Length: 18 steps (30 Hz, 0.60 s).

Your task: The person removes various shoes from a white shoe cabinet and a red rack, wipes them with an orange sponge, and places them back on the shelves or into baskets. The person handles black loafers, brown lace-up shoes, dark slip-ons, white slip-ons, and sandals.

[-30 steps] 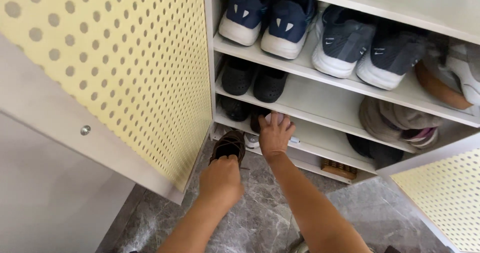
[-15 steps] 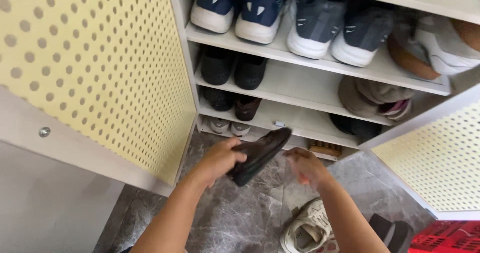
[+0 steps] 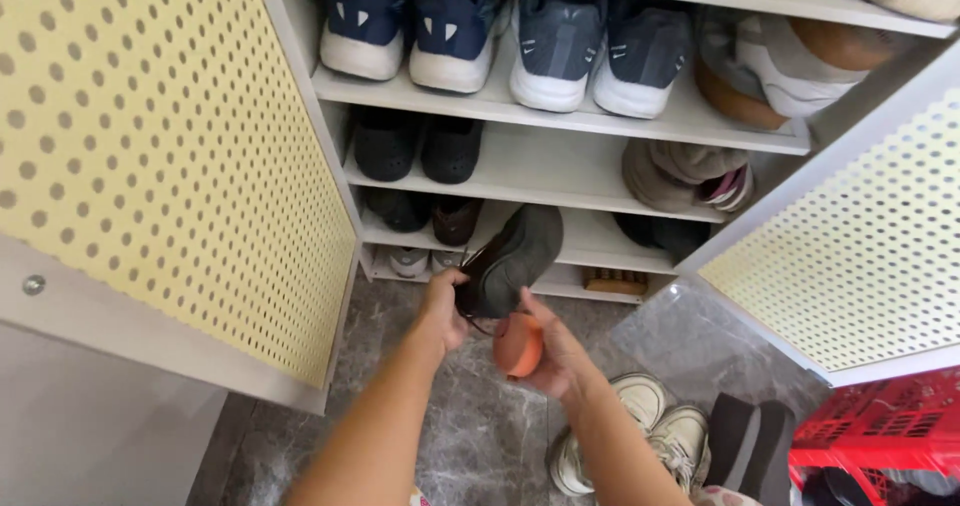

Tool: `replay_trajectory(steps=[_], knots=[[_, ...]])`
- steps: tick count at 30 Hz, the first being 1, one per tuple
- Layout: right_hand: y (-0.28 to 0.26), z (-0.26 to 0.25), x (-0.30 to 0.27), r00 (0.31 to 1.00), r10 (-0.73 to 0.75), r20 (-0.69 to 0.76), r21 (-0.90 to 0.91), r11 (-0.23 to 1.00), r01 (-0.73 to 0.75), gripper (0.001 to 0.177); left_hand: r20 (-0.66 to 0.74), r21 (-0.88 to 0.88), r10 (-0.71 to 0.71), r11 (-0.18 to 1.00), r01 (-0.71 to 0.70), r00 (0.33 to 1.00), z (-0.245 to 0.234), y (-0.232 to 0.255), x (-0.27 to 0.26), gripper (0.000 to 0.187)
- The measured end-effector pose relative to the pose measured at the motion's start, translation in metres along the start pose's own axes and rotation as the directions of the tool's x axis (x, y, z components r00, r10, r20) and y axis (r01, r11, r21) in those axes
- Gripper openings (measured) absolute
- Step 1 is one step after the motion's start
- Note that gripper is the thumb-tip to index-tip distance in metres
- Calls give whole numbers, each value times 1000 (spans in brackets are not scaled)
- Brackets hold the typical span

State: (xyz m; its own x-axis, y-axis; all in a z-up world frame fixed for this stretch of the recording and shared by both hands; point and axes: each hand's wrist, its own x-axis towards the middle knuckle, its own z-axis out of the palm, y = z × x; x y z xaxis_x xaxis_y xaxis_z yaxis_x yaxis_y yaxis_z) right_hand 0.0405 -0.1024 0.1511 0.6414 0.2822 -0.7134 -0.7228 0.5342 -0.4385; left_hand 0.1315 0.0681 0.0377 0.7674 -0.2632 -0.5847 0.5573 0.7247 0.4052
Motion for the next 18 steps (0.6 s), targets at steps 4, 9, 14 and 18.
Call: replay_trajectory(steps=[4, 9, 14, 18], knots=[[-7, 21, 0, 992, -51, -118, -199, 980, 26, 63, 37, -72, 5, 997, -2, 999, 15, -6, 4, 37], [-18, 26, 4, 980, -78, -182, -233, 972, 34, 62, 44, -87, -33, 996, 37, 998, 31, -3, -5, 42], [-23, -8, 12, 993, -109, -53, -235, 968, 93, 61, 11, 319, -160, 936, 148, 987, 21, -5, -2, 52], [-23, -29, -2, 980, -115, -162, -449, 893, 31, 71, 30, 267, -206, 945, 190, 978, 28, -4, -6, 46]])
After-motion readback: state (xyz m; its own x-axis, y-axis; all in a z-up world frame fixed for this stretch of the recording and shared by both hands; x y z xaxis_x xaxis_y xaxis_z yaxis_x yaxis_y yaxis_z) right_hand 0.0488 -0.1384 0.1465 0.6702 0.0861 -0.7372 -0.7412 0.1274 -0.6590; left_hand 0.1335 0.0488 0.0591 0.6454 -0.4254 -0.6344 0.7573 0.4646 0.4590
